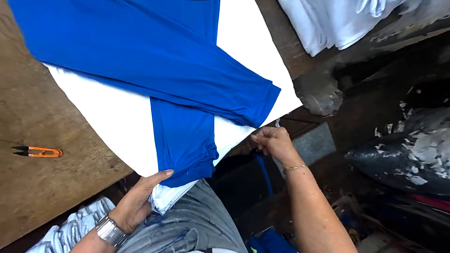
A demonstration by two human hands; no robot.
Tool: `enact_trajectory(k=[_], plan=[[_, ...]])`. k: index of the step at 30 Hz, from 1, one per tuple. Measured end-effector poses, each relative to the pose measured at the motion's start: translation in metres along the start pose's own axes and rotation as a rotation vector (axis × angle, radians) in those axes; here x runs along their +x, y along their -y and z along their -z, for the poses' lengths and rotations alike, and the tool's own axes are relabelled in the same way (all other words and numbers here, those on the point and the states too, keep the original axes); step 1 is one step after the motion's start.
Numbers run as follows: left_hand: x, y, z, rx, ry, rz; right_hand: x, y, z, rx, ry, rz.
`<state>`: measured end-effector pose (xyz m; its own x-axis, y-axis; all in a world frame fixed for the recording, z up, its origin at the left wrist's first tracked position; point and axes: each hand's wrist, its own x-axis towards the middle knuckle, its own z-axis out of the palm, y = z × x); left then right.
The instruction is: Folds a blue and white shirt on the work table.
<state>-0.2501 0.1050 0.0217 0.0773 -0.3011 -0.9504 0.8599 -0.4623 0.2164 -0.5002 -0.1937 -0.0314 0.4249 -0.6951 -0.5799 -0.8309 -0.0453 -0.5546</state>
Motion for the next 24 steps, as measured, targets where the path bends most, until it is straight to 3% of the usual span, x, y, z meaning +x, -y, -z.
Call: enact_trajectory(k=[2, 3, 5, 7, 9, 13, 17, 19, 20, 22, 24], plan=[[0.0, 0.0, 0.0, -0.004, 0.007, 0.0, -0.004, -0.025, 0.013, -0.432, 0.036, -0.24], [0.001, -0.001, 0.0, -0.007, 0.011, -0.002, -0.008, -0.03, 0.02, -0.523, 0.065, -0.307], [0.002, -0.001, 0.001, -0.011, 0.023, -0.002, -0.023, -0.017, 0.026, -0.379, 0.069, -0.167], [0.001, 0.0, 0.001, -0.006, 0.04, 0.005, -0.044, 0.021, 0.015, -0.012, 0.15, 0.066], [0.001, -0.002, -0.002, -0.006, 0.038, -0.001, -0.053, 0.065, -0.008, 0.19, 0.238, 0.172], [0.001, 0.0, -0.002, 0.009, 0.033, -0.021, -0.046, 0.101, -0.052, 0.232, 0.277, 0.265], [0.0, 0.0, -0.003, 0.015, 0.02, -0.025, -0.051, 0.074, -0.053, 0.262, 0.377, 0.289], [0.001, 0.0, -0.002, 0.01, 0.024, -0.026, -0.052, 0.036, -0.041, 0.184, 0.378, 0.205], [0.001, 0.0, -0.001, 0.008, 0.027, -0.024, -0.051, 0.013, -0.032, 0.024, 0.344, 0.124], [0.001, -0.001, -0.002, 0.005, 0.025, -0.019, -0.043, -0.027, -0.01, -0.471, 0.286, -0.174], [0.0, -0.002, -0.002, 0.0, 0.026, -0.008, -0.034, -0.062, 0.02, -0.6, 0.172, -0.405]])
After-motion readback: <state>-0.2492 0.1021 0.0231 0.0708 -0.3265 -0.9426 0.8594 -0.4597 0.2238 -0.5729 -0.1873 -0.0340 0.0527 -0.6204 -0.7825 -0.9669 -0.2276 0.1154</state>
